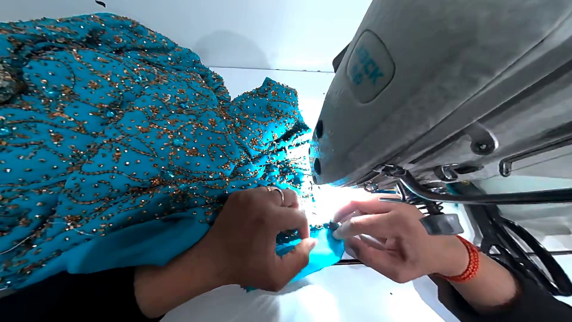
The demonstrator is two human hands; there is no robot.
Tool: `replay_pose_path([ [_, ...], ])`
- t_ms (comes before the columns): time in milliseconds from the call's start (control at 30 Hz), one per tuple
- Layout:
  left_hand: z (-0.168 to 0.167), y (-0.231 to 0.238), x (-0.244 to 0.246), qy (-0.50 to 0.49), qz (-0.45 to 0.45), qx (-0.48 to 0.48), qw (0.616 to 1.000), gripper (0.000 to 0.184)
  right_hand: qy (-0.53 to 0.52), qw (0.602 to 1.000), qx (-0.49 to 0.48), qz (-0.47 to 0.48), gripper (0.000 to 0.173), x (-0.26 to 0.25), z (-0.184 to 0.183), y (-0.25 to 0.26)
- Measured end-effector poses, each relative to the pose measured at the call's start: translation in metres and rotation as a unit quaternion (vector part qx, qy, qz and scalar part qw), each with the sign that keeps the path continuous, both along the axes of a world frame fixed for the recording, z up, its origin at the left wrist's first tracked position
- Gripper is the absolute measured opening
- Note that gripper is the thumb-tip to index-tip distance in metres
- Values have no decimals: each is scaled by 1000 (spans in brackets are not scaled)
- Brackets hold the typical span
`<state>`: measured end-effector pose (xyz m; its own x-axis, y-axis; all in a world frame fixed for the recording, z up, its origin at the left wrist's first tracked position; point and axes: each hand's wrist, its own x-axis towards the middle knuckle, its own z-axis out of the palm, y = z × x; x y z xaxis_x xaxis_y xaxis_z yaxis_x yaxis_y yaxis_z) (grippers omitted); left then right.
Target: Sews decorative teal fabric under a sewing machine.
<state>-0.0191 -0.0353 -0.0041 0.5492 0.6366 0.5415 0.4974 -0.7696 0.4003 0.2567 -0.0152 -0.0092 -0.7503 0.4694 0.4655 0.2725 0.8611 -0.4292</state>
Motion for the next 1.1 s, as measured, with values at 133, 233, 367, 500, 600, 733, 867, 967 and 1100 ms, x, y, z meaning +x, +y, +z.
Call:
replay_pose_path([
  [133,2,0,5,48,54,36,997,22,38,999,-14,11,25,2,-2,0],
  [233,-1,3,6,46,55,33,997,19,51,999,-7,-11,24,0,-1,-1],
  [367,-1,4,5,24,58,0,998,13,49,998,9,-29,19,-3,-1,-1],
  [500,0,4,5,22,54,-10,998,14,50,998,6,-33,20,-4,0,-2],
  [600,-1,4,4,36,46,4,998,21,48,998,9,-32,20,-3,0,-2],
  [733,-3,4,3,60,22,35,997,25,30,998,19,-50,21,-4,0,-2],
  [867,-2,6,3,75,-11,82,994,23,13,998,49,-36,27,-5,-2,0],
  [967,-2,8,2,85,-35,109,990,23,3,998,56,-25,27,-6,-1,0],
  [1100,-4,11,0,88,-42,114,989,25,-29,987,121,-98,26,7,7,-11],
])
